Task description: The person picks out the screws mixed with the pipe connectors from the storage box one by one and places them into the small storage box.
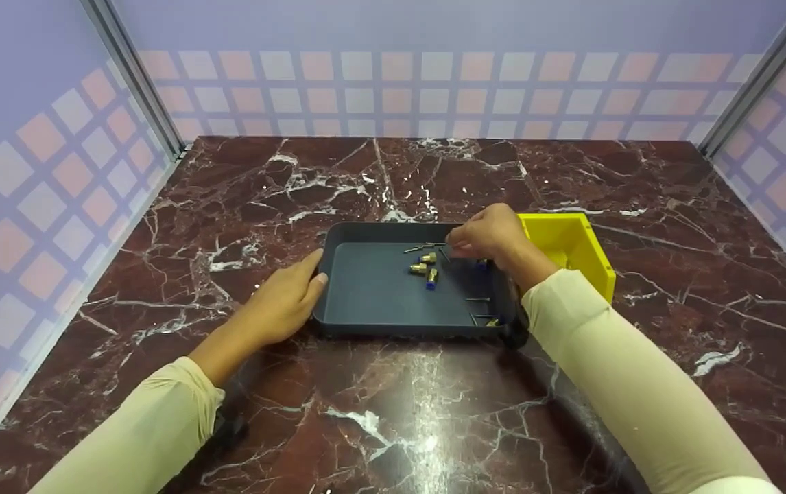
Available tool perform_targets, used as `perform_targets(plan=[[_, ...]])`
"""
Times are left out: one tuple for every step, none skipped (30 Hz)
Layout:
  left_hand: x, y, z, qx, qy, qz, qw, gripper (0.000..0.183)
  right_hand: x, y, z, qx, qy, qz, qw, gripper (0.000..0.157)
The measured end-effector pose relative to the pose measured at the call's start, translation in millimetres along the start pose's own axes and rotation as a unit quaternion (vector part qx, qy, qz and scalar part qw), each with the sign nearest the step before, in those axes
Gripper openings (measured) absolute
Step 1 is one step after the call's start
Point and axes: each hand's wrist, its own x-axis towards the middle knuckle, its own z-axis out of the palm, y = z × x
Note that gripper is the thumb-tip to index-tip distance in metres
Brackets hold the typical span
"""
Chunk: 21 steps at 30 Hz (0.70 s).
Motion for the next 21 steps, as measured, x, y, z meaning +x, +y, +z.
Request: perform_targets(plan=[[0.0,0.1,-0.1,0.000,0.000,0.002,1.0000,0.057,0,1,1.2,-0.006,0.000,-0.001,1.000,0.012],[0.2,0.1,-0.1,0.000,0.001,0.002,1.0000,0.057,0,2,2.4,-0.014,0.000,-0.003,1.000,0.013],[0.3,0.2,-0.1,0.001,0.002,0.003,1.0000,0.057,0,3,3.7,-0.019,0.003,-0.003,1.000,0.013],[0.3,0.3,-0.2,0.002,0.004,0.004,1.0000,0.057,0,4,4.8,-0.024,0.006,-0.003,1.000,0.014],[0.3,0.2,-0.3,0.002,0.006,0.005,1.0000,0.056,0,5,5.8,-0.030,0.011,-0.004,0.999,0.016],[0.4,0.2,-0.3,0.003,0.007,0.005,1.0000,0.056,0,5,6.8,-0.036,0.016,-0.005,0.999,0.017],[0.5,0.2,-0.4,0.003,0.008,0.004,1.0000,0.056,0,6,7.8,-0.041,0.021,-0.007,0.999,0.018],[0.4,0.2,-0.5,0.003,0.008,0.003,1.0000,0.056,0,6,8.8,-0.053,0.027,-0.010,0.998,0.019],[0.2,0.5,-0.6,0.003,0.009,0.002,1.0000,0.056,1,6,9.7,-0.073,0.036,-0.014,0.997,0.019],[0.1,0.3,-0.7,0.003,0.010,0.002,0.9999,0.056,1,7,10.8,-0.089,0.044,-0.018,0.995,0.019],[0.1,0.3,-0.7,0.003,0.010,0.003,0.9999,0.056,1,7,11.7,-0.108,0.050,-0.023,0.993,0.019],[0.0,0.4,-0.7,0.003,0.010,0.004,0.9999,0.056,1,7,12.7,-0.132,0.058,-0.029,0.989,0.018],[-0.1,0.2,-0.7,0.003,0.010,0.003,0.9999,0.056,1,8,13.5,-0.154,0.066,-0.034,0.985,0.018],[-0.1,0.1,-0.6,0.003,0.009,0.002,1.0000,0.056,1,8,14.4,-0.178,0.074,-0.039,0.980,0.017],[-0.1,0.0,-0.4,0.003,0.009,0.001,1.0000,0.056,2,9,15.2,-0.197,0.081,-0.044,0.976,0.017],[0.0,-0.2,-0.3,0.004,0.007,-0.001,1.0000,0.057,2,9,15.9,-0.208,0.085,-0.050,0.973,0.018],[0.0,-0.2,-0.2,0.004,0.005,-0.002,1.0000,0.057,2,10,16.5,-0.222,0.090,-0.056,0.969,0.018],[0.0,-0.2,-0.1,0.005,0.004,-0.003,1.0000,0.057,2,10,17.1,-0.233,0.096,-0.061,0.966,0.018],[0.0,-0.2,0.0,0.005,0.003,-0.005,1.0000,0.057,2,11,17.7,-0.240,0.101,-0.065,0.963,0.019],[0.1,-0.3,0.2,0.005,0.003,-0.005,1.0000,0.057,2,12,18.4,-0.243,0.104,-0.067,0.962,0.019],[0.3,-0.2,0.4,0.006,0.003,-0.005,1.0000,0.057,3,12,19.0,-0.245,0.106,-0.068,0.961,0.019]])
